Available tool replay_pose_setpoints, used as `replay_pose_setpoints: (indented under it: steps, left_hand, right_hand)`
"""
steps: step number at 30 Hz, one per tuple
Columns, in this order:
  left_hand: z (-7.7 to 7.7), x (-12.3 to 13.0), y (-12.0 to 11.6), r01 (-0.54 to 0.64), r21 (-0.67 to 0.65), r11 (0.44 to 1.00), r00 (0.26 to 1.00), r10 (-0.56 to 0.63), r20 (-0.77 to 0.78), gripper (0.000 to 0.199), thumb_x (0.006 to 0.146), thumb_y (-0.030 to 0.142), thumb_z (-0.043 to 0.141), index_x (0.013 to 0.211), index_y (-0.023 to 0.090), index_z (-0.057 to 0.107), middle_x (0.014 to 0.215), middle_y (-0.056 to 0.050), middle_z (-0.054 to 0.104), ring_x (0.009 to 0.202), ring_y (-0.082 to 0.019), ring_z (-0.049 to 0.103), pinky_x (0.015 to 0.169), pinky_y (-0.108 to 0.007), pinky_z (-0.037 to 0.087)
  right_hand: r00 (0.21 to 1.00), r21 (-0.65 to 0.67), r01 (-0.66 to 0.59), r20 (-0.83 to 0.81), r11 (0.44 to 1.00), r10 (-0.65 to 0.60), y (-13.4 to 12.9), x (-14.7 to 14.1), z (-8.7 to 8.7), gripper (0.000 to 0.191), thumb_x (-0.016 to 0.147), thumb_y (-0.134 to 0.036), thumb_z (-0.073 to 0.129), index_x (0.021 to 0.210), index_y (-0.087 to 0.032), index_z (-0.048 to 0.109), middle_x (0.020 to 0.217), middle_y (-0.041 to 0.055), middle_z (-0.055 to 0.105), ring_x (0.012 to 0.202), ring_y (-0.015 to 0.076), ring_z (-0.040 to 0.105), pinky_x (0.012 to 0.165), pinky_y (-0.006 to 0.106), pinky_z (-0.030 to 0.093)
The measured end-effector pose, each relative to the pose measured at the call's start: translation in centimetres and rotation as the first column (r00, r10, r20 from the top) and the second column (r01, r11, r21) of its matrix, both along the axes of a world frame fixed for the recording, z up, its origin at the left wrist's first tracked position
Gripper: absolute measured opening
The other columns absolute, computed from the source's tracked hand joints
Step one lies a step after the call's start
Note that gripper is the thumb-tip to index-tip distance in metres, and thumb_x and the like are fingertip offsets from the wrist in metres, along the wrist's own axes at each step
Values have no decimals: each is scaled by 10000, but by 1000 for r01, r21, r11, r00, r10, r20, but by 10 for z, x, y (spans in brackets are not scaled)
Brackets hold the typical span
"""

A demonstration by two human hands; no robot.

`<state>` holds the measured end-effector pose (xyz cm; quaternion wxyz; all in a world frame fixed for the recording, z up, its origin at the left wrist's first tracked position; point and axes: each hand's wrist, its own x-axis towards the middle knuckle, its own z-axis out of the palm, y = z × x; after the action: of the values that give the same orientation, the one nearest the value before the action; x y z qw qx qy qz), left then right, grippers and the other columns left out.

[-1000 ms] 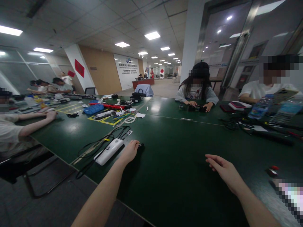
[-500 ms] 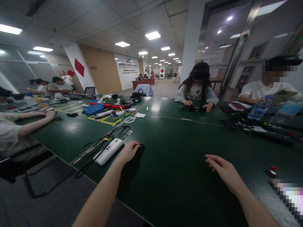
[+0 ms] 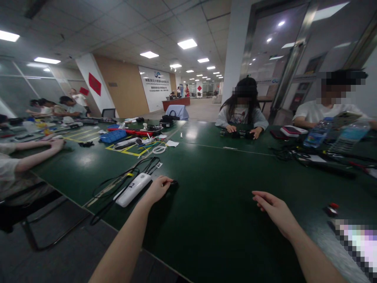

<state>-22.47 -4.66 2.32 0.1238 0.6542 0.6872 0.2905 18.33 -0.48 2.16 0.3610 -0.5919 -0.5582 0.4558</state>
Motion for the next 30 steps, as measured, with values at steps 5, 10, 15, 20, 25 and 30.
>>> replay_pose_setpoints:
  steps: [5, 10, 15, 20, 25, 30]
  left_hand:
    - [4, -2, -3, -2, -54, 999, 1000, 0, -29, 349, 746, 335, 417, 1004, 181, 593, 986, -53, 569, 861, -175, 554, 790, -292, 427]
    - [6, 6, 7, 40, -67, 997, 991, -49, -128, 339, 712, 203, 430, 1018, 191, 573, 1025, -49, 552, 924, -184, 538, 852, -308, 402]
    - [12, 84, 24, 198, -121, 973, 968, -214, -131, 321, 723, 144, 428, 999, 209, 578, 1030, -43, 542, 941, -172, 528, 879, -301, 381]
    - [8, 185, 30, 425, -104, 899, 903, -430, -29, 338, 735, 144, 447, 1031, 264, 555, 1057, -7, 527, 945, -153, 524, 855, -287, 393]
    - [-3, 228, 27, 476, -53, 878, 877, -470, 96, 477, 728, 124, 471, 1179, 274, 434, 1095, -20, 519, 967, -164, 511, 853, -312, 403]
    - [-6, 220, 23, 528, -50, 848, 832, -504, 232, 528, 715, 130, 500, 1220, 234, 385, 1065, -41, 533, 971, -154, 509, 882, -310, 393]
  right_hand:
    - [999, 47, -18, -36, 999, 20, -1, -1, -3, 323, 674, -358, 558, 952, -204, 617, 828, 47, 646, 688, 169, 556, 633, 311, 454]
    - [998, 55, -10, -63, 998, 13, -5, -3, -1, 256, 700, -311, 544, 925, -222, 628, 818, 36, 640, 666, 149, 546, 619, 304, 441]
    - [997, 73, -24, -77, 997, 30, -4, -3, -4, 229, 716, -293, 535, 918, -234, 626, 831, 32, 636, 679, 148, 544, 621, 306, 436]
    - [998, 107, -54, -40, 993, 58, -2, -1, -10, 246, 737, -300, 505, 952, -233, 604, 860, 33, 627, 714, 153, 553, 626, 307, 440]
    - [997, 147, -50, -44, 988, 57, -1, -5, -12, 246, 727, -249, 493, 948, -203, 591, 880, 42, 627, 740, 157, 566, 604, 285, 443]
    - [996, 126, -86, -18, 988, 89, -1, -5, -10, 336, 688, -115, 454, 984, -210, 582, 972, 41, 615, 829, 162, 567, 650, 285, 450]
